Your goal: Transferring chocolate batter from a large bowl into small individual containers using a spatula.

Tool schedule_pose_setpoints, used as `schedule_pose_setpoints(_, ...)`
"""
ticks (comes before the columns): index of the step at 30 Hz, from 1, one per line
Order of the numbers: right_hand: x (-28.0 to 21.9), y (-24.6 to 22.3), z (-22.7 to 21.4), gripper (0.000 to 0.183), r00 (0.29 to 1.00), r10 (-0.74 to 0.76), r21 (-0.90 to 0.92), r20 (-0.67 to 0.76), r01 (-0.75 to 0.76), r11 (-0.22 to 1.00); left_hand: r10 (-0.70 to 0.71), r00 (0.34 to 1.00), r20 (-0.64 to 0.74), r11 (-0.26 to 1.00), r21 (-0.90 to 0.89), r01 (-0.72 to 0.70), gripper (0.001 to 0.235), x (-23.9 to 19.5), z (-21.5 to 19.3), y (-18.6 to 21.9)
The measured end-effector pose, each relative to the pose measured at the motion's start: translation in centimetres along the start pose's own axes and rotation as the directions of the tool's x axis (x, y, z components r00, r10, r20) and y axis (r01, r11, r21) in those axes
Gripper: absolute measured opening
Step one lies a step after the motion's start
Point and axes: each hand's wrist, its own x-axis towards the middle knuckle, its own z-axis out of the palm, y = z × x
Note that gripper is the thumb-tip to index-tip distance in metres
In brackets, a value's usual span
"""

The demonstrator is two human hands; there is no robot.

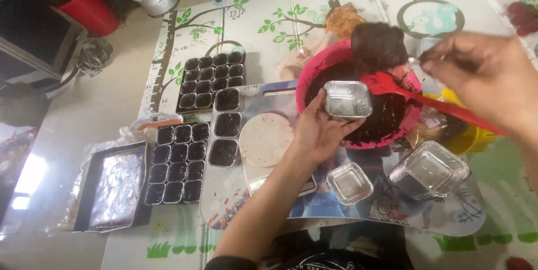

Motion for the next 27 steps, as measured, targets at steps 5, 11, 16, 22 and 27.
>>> schedule_pose_setpoints(5, -3.0, 0.0, 1.9, 0.009, 0.984, 0.153, -0.025, 0.092, -0.151, 0.988, -0.006, 1.000, 0.016, 0.999, -0.033, 0.007, 0.054, 0.0, 0.8, -1.0)
schedule_pose_setpoints(11, -5.8, -1.5, 4.5, 0.018, 0.996, 0.088, -0.086, -0.012, -0.089, 0.992, 0.046, 0.992, 0.114, 0.997, -0.074, -0.037, 0.055, -1.6, -2.2, -2.0)
schedule_pose_setpoints(16, -8.2, -1.2, 6.6, 0.019, 0.998, -0.060, -0.108, -0.032, 0.057, 0.993, 0.108, 0.973, 0.203, 0.993, -0.064, -0.097, 0.049, -4.1, -2.7, -2.3)
schedule_pose_setpoints(22, -13.2, -2.2, 8.2, 0.017, 0.946, -0.315, -0.243, -0.080, 0.288, 0.926, 0.113, 0.981, 0.160, 0.987, -0.135, -0.092, 0.048, -8.2, -2.9, -4.6)
schedule_pose_setpoints(27, -16.9, -1.3, 9.6, 0.021, 0.930, -0.355, -0.326, -0.096, 0.308, 0.894, 0.178, 0.981, 0.071, 0.984, 0.008, -0.179, 0.047, -11.5, -1.9, -5.8)
